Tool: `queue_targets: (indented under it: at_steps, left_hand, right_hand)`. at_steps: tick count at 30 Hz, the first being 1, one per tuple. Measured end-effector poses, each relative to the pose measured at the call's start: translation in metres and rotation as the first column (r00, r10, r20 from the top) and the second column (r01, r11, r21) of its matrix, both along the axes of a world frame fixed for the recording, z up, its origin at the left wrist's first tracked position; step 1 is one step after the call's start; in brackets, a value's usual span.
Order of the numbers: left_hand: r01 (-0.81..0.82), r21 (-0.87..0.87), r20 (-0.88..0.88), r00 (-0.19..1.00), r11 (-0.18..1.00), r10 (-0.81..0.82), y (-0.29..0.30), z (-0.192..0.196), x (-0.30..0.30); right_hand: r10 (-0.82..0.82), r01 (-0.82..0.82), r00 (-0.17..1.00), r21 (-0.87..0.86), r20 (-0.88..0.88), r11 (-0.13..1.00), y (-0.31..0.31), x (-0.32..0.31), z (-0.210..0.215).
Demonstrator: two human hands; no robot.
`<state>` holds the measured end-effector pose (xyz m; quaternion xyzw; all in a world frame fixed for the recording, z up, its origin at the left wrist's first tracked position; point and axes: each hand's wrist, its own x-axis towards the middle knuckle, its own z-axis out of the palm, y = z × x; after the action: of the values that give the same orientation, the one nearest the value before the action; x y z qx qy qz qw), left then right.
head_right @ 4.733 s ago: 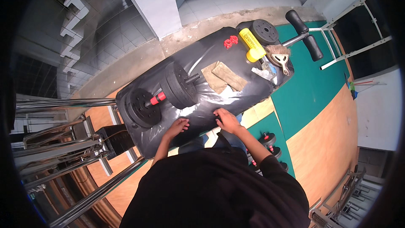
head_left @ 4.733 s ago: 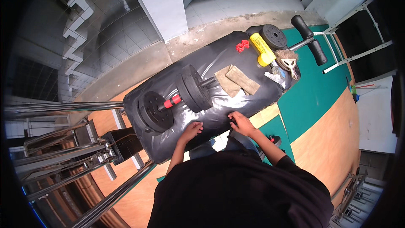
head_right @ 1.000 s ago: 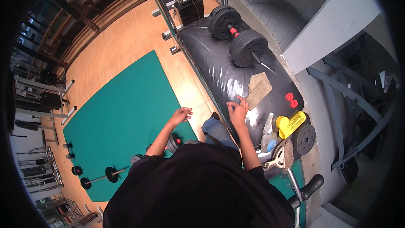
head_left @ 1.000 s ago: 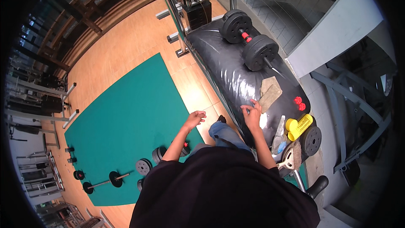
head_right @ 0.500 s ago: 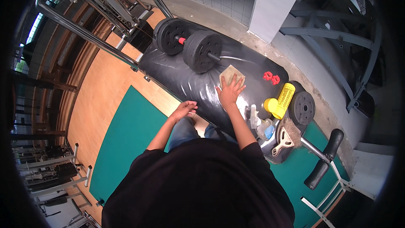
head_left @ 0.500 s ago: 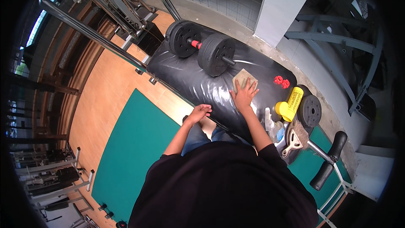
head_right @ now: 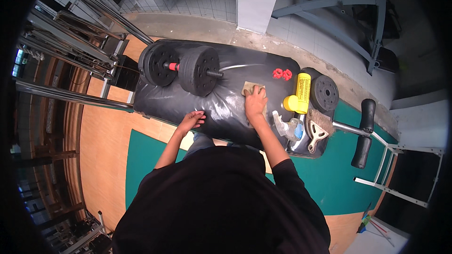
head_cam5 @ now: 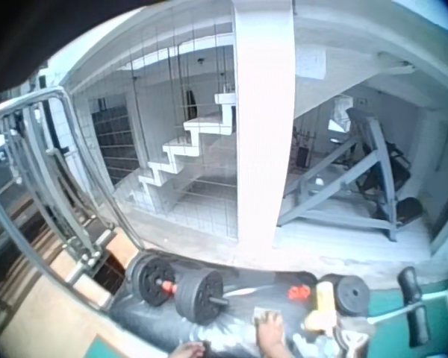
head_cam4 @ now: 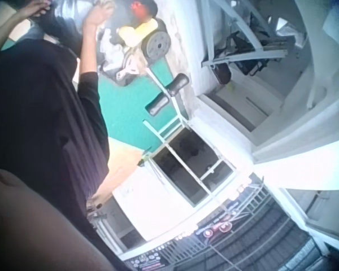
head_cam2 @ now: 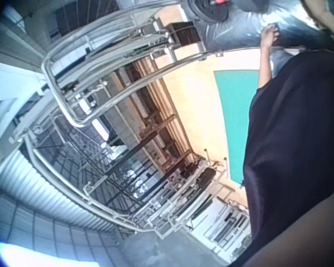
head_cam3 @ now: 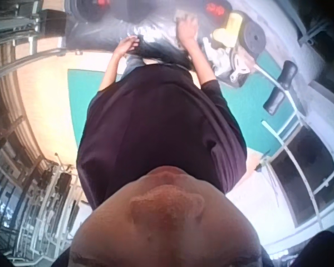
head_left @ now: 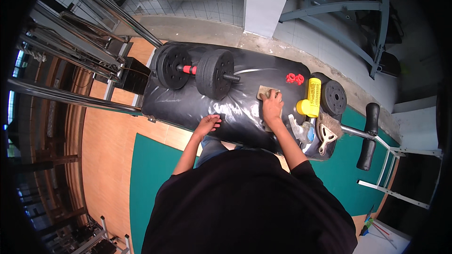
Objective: The person wipes a weight plate with a cloth, then assembles a dumbbell by sliding weight plates onto a bar and securing them with collars. The person handles the bar, plates, and collars by hand on a padded bench.
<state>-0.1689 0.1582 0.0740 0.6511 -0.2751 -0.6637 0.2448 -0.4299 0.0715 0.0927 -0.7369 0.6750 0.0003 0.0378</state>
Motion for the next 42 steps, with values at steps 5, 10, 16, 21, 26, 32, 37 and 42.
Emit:
queue_targets:
  at_steps: [5, 10, 16, 21, 26, 32, 37, 42]
  left_hand:
    - [0.062, -0.007, 0.01, 0.998, 0.998, -0.062, -0.018, 0.0, 0.021]
    - [0.041, -0.045, -0.01, 0.999, 0.998, -0.042, -0.029, 0.0, 0.05]
    - [-0.046, -0.101, -0.003, 0.999, 0.994, 0.046, -0.036, 0.006, 0.09]
    - [-0.151, -0.147, 0.009, 0.988, 0.978, 0.154, -0.046, 0.022, 0.11]
    - [-0.183, -0.542, 0.007, 0.975, 0.82, 0.222, -0.091, 0.05, 0.091]
    - [0.254, -0.838, 0.48, 0.763, 0.482, 0.433, -0.132, 0.099, 0.028]
    - [0.401, -0.678, 0.692, 0.632, 0.616, 0.349, -0.147, 0.087, -0.004]
    - [0.406, -0.718, 0.677, 0.597, 0.565, 0.431, -0.149, 0.079, -0.007]
  right_hand:
    - [-0.078, 0.086, 0.988, 0.055, -0.132, 0.995, -0.004, -0.009, 0.023]
    - [-0.037, 0.036, 0.999, 0.045, 0.026, 0.998, -0.003, 0.015, 0.034]
    - [0.007, -0.022, 0.984, 0.082, 0.176, 0.996, -0.004, 0.065, 0.031]
    - [0.033, -0.056, 0.967, 0.084, 0.253, 0.995, 0.004, 0.092, 0.021]
    - [-0.008, -0.02, 0.933, 0.075, 0.36, 0.997, 0.011, 0.083, 0.033]
    - [-0.154, 0.103, 0.894, 0.141, 0.42, 0.985, -0.012, 0.018, 0.057]
    - [-0.304, 0.292, 0.951, 0.164, 0.051, 0.942, -0.067, -0.052, 0.054]
    - [-0.142, 0.141, 0.979, -0.013, -0.145, 0.99, -0.106, -0.091, -0.001]
